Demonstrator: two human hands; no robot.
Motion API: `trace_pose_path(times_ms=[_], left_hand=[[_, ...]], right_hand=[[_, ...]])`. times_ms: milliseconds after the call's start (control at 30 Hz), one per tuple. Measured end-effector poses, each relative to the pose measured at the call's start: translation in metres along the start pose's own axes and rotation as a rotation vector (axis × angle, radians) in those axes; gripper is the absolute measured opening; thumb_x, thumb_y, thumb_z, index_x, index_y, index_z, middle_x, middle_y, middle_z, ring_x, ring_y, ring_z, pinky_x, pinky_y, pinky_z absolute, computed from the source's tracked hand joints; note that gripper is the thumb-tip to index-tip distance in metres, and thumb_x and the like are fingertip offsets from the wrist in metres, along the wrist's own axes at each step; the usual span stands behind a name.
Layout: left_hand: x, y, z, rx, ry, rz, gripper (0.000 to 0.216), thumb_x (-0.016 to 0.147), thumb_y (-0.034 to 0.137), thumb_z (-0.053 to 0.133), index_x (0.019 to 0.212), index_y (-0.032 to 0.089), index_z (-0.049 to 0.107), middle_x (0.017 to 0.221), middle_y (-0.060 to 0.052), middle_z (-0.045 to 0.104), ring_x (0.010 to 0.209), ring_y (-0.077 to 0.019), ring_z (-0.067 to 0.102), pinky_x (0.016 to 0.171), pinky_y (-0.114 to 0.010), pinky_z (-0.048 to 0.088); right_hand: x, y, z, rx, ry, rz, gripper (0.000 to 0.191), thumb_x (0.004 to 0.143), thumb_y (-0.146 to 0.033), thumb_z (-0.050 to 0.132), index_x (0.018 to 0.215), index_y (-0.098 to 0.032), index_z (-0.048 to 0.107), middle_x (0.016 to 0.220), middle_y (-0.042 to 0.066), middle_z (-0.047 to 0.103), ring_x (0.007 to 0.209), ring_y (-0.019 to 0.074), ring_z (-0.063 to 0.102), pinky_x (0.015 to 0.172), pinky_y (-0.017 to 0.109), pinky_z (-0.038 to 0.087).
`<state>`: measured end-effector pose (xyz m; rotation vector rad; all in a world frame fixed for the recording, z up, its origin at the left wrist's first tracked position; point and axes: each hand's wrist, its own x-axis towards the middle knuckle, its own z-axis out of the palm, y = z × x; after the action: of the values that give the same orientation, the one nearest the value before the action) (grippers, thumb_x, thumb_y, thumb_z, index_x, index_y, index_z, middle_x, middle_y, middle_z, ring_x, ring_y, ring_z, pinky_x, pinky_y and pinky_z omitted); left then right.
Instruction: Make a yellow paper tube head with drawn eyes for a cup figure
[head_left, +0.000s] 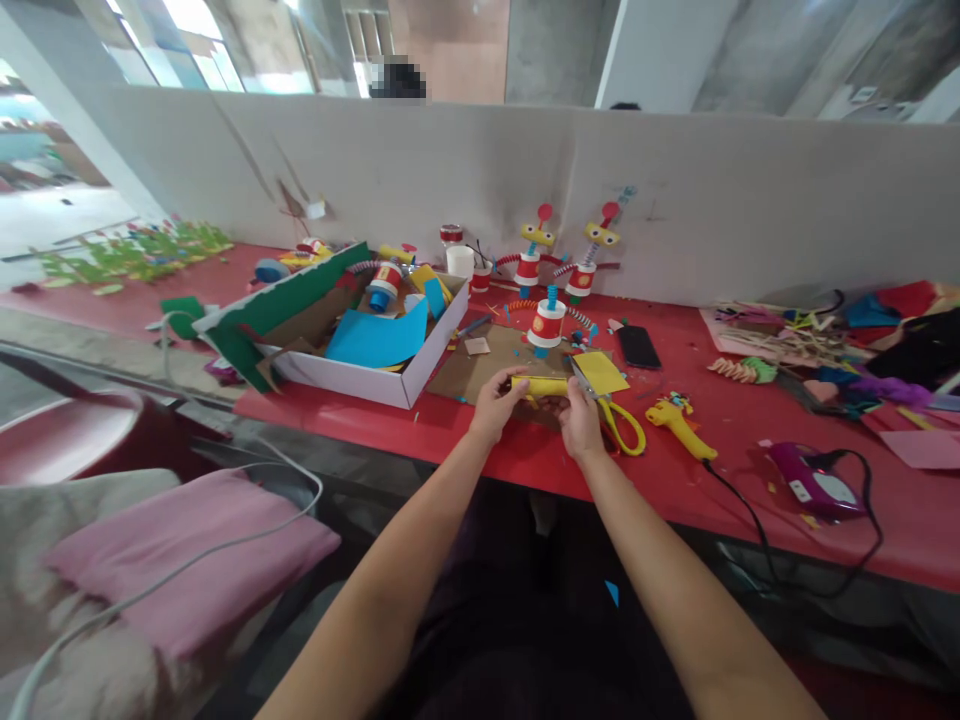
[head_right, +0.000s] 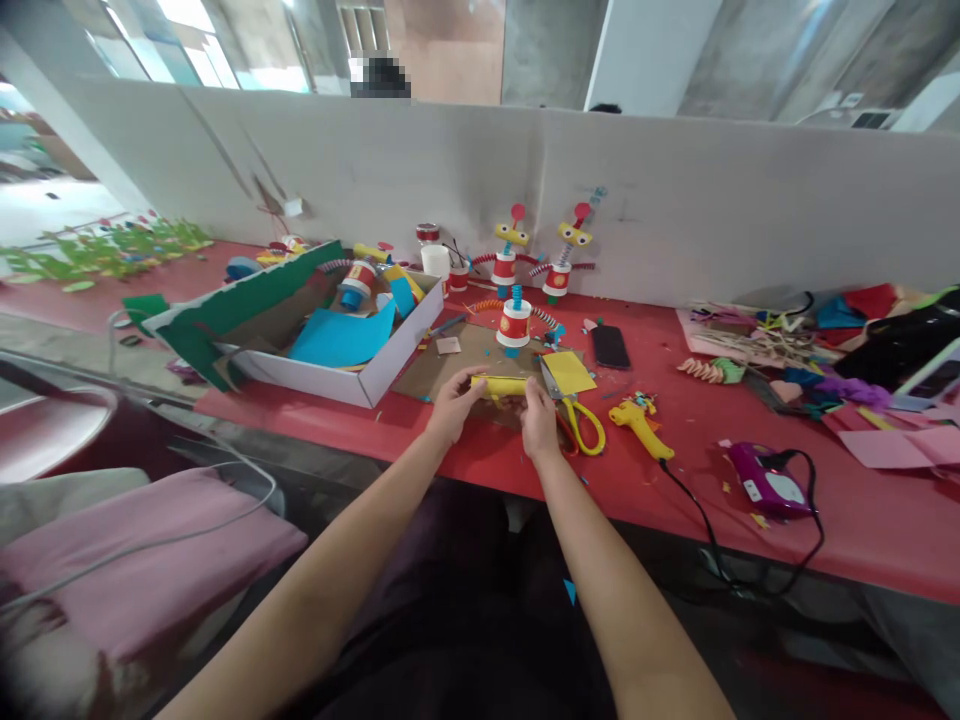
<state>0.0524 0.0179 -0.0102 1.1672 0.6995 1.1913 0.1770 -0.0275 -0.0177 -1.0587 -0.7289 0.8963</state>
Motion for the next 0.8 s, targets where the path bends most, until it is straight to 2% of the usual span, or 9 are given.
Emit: trace_pose_path(times_ms=[133, 267, 400, 600, 800], left_hand=[[-0.0032, 0.0012, -0.0007, -0.003, -0.025, -0.024, 0.042, 0.063, 0.034, 0.078, 0.099, 0.017, 0.068, 0.082, -0.003, 0.065, 0.07, -0.0136, 0.058, 0.061, -0.024, 0.049], [-0.0056, 0.0039, 0.0009, 0.0, -0.014, -0.012, 0.045, 0.057, 0.024, 0.081, 0.1, 0.017, 0.068, 0.09, -0.003, 0.066, 0.08, -0.0148, 0.059, 0.069, -0.023, 0.049], [-0.0063, 0.0046, 0.001, -0.013, 0.012, -0.025, 0.045, 0.062, 0.027, 0.078, 0.104, 0.017, 0.066, 0.087, -0.003, 0.064, 0.074, -0.0137, 0.058, 0.065, -0.023, 0.048], [-0.0053, 0.0045, -0.0007, -0.032, 0.057, -0.035, 0.044, 0.062, 0.029, 0.078, 0.102, 0.017, 0.066, 0.079, 0.0, 0.06, 0.065, -0.0107, 0.055, 0.057, -0.02, 0.044], [-0.004, 0.0066, -0.0006, -0.067, 0.132, -0.009, 0.047, 0.057, 0.03, 0.081, 0.1, 0.018, 0.063, 0.085, 0.0, 0.061, 0.064, -0.0098, 0.054, 0.057, -0.021, 0.044]], right_hand=[[-0.0007, 0.0003, -0.001, 0.008, -0.011, -0.023, 0.038, 0.071, -0.057, 0.065, 0.079, -0.02, 0.059, 0.067, -0.001, 0.067, 0.058, 0.0165, 0.063, 0.058, 0.03, 0.051], [-0.0013, 0.0017, -0.0028, -0.01, -0.027, -0.041, 0.035, 0.073, -0.055, 0.065, 0.078, -0.02, 0.059, 0.066, -0.003, 0.065, 0.057, 0.015, 0.061, 0.058, 0.029, 0.05], [-0.0022, 0.003, -0.0037, -0.038, -0.036, -0.057, 0.032, 0.074, -0.052, 0.065, 0.079, -0.021, 0.056, 0.066, -0.005, 0.063, 0.056, 0.0132, 0.06, 0.059, 0.027, 0.05], [-0.0045, 0.0003, -0.0036, -0.114, -0.049, -0.073, 0.034, 0.079, -0.056, 0.057, 0.083, -0.023, 0.05, 0.061, -0.006, 0.06, 0.051, 0.0147, 0.059, 0.051, 0.027, 0.048], [-0.0093, -0.0037, 0.0021, -0.271, 0.05, -0.181, 0.039, 0.081, -0.059, 0.05, 0.094, -0.022, 0.049, 0.069, -0.002, 0.063, 0.052, 0.0158, 0.06, 0.051, 0.029, 0.048]])
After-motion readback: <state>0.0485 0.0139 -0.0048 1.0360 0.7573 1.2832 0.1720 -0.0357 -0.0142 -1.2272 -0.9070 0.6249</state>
